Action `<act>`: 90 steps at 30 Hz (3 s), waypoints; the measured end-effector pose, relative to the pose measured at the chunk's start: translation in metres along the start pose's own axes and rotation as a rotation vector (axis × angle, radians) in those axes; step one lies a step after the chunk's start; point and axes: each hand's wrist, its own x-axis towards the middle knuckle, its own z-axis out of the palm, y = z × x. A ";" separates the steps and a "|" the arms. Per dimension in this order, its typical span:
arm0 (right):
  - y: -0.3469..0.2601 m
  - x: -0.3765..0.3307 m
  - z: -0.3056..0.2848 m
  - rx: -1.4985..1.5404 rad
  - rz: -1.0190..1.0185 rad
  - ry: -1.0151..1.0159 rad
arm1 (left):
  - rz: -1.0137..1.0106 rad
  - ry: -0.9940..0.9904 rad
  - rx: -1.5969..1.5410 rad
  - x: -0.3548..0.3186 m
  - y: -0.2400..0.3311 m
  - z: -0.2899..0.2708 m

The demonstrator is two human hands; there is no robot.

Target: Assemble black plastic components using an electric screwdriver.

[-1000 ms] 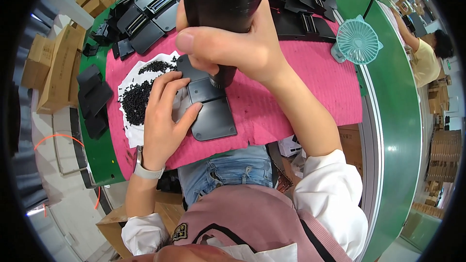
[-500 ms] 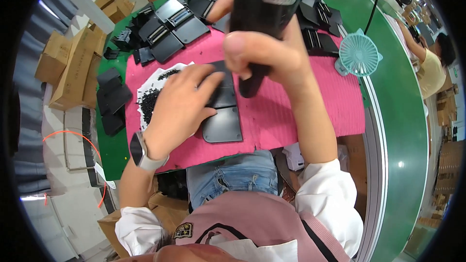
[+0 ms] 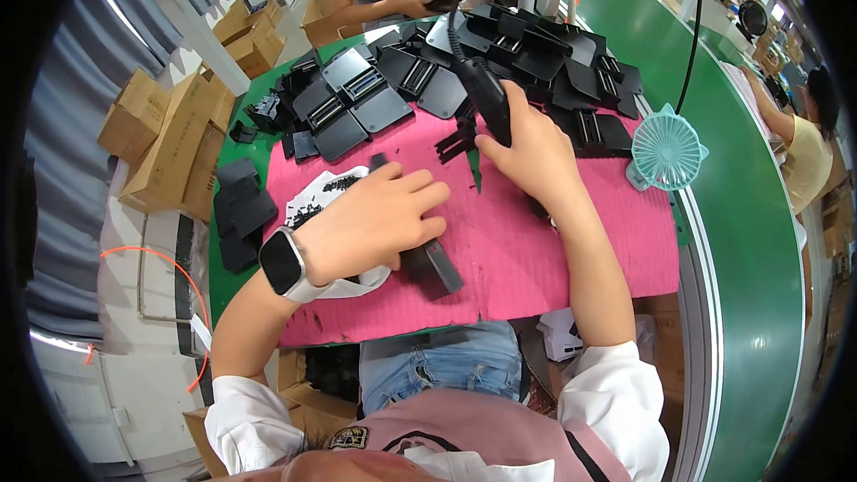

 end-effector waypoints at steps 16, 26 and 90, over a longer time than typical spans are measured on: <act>-0.043 -0.021 0.032 1.508 -0.198 -0.808 | -0.521 0.884 -1.425 -0.064 0.005 0.015; -0.057 -0.032 0.026 1.245 -0.124 -0.717 | -1.080 1.511 -1.089 -0.188 0.029 0.003; -0.140 -0.002 0.089 0.349 -1.159 -0.043 | -0.754 1.254 -1.724 -0.149 0.007 0.071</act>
